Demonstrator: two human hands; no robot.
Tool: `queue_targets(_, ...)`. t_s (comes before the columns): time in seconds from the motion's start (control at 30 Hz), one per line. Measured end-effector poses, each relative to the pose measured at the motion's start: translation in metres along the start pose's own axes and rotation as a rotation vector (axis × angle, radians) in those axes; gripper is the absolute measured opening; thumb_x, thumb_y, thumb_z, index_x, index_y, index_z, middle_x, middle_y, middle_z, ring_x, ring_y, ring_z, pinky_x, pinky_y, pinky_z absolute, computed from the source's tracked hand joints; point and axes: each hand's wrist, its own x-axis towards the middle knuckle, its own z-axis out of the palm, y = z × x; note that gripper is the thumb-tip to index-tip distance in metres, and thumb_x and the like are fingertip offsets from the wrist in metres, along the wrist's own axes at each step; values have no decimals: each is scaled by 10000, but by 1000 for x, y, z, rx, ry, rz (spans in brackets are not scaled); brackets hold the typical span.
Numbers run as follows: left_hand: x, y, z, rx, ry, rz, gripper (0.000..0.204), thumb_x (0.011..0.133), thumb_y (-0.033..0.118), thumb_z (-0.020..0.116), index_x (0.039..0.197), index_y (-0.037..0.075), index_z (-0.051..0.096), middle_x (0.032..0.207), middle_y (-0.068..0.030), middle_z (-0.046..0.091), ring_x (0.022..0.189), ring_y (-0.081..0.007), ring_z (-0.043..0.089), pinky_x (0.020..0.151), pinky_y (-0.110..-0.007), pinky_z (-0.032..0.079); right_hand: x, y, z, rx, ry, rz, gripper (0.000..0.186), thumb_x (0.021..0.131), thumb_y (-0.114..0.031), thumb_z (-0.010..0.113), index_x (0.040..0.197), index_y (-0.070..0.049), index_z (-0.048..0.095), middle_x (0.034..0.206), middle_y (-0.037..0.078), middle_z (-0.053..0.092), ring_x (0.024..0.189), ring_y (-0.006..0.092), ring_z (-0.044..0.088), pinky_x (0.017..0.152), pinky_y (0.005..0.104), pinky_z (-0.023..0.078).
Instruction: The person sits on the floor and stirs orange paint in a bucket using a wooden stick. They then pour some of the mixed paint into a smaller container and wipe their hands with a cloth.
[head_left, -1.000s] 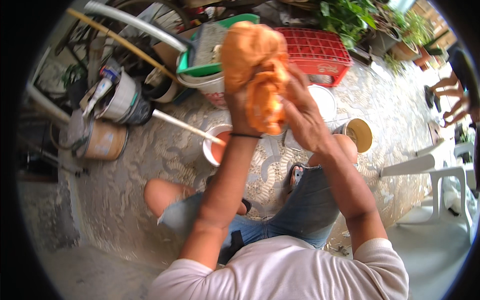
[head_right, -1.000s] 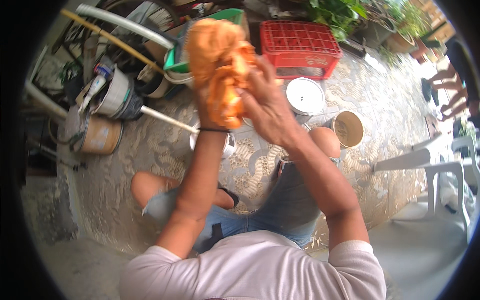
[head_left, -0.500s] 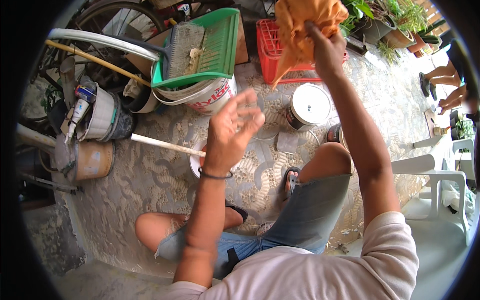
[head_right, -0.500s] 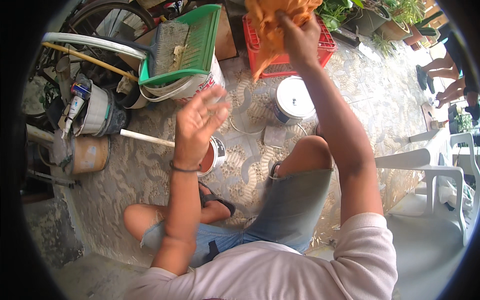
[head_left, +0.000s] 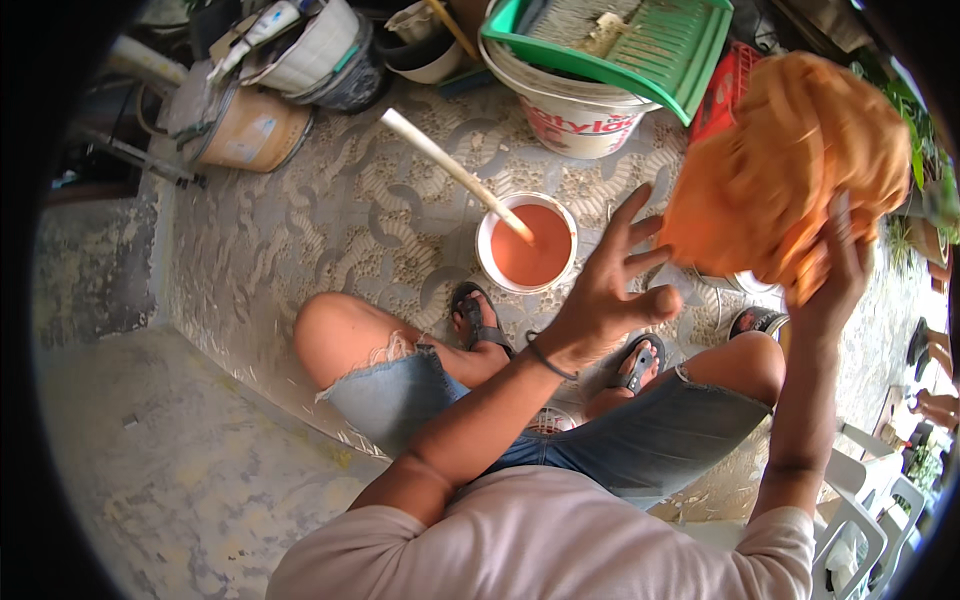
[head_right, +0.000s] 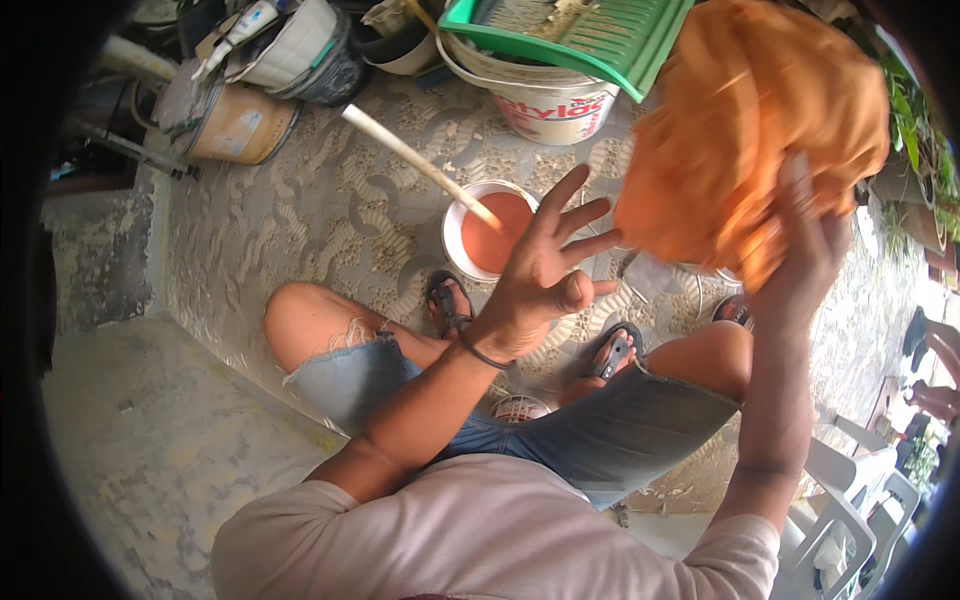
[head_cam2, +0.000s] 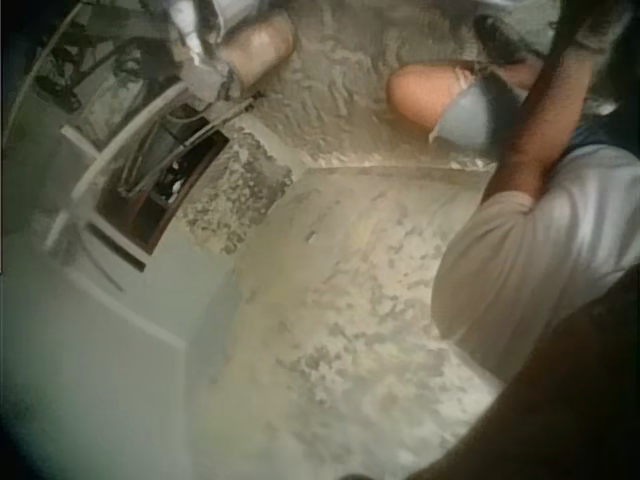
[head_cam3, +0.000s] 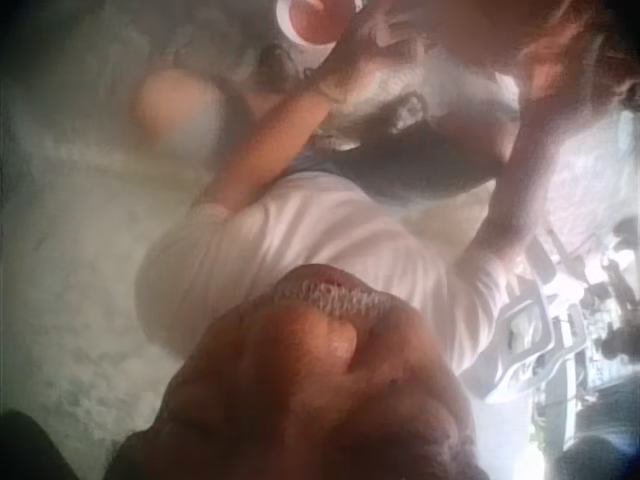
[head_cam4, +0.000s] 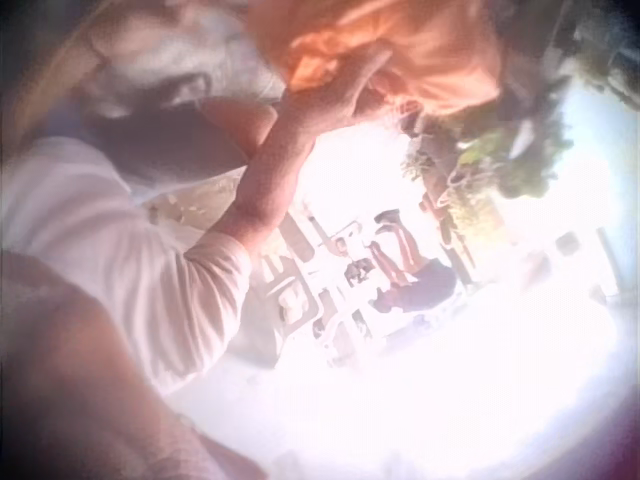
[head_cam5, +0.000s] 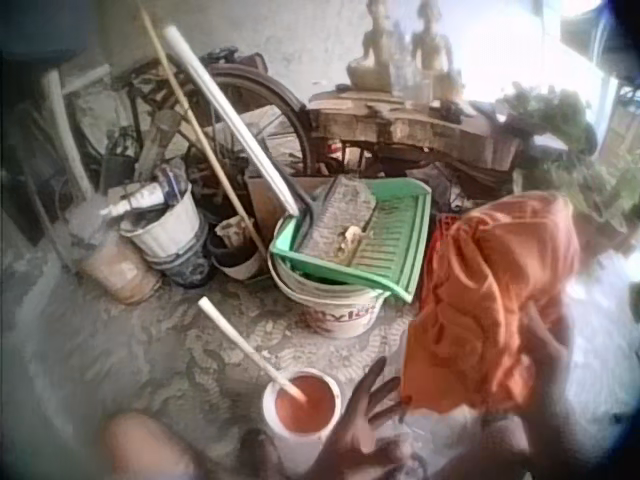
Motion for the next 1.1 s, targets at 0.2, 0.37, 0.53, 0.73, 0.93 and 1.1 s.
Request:
queue_targets(0.2,-19,14,2,-483,-30,7,547,932,172,769,1405,47,525,1273,-87,652,1150,-212,662,989,-380,564,-101,4,73,-172,-456,172,387,1057,-141,611,1382,39,502,1200,99,673,1095,127,606,939,289,494)
queue_targets(0.37,-66,10,-17,-423,243,211,451,925,80,736,1347,43,583,1213,-72,686,1095,-190,678,974,-350,564,-147,0,92,-512,-551,-1,246,1019,-119,663,1215,25,627,949,123,728,889,152,698,767,315,538)
queue_targets(0.53,-101,45,-59,-333,410,395,453,894,0,732,1327,18,599,1223,-78,688,1082,-192,675,990,-356,558,-184,-1,97,-733,-570,-304,185,928,-83,767,1065,18,695,848,59,700,754,125,654,696,276,512)
queue_targets(0.73,-146,139,-118,-304,642,543,409,1000,236,556,1311,-25,605,1263,-180,674,1166,-314,672,1014,-464,571,-199,-10,77,-513,-364,-332,135,829,35,782,936,21,701,891,104,725,749,182,657,699,293,506)
queue_targets(0.93,-189,232,-321,51,765,418,609,1017,441,535,1416,-19,540,1441,-226,573,1287,-387,602,1089,-536,507,-157,-42,-50,-680,387,-373,224,1004,-179,689,1031,40,720,848,100,721,782,152,690,749,299,569)
queue_targets(1.1,-170,214,-424,146,767,352,644,978,413,655,1454,1,519,1466,-183,566,1319,-346,581,1092,-501,500,-156,23,-216,-499,622,58,277,1005,-267,674,1038,7,698,846,78,687,756,164,690,654,298,564)
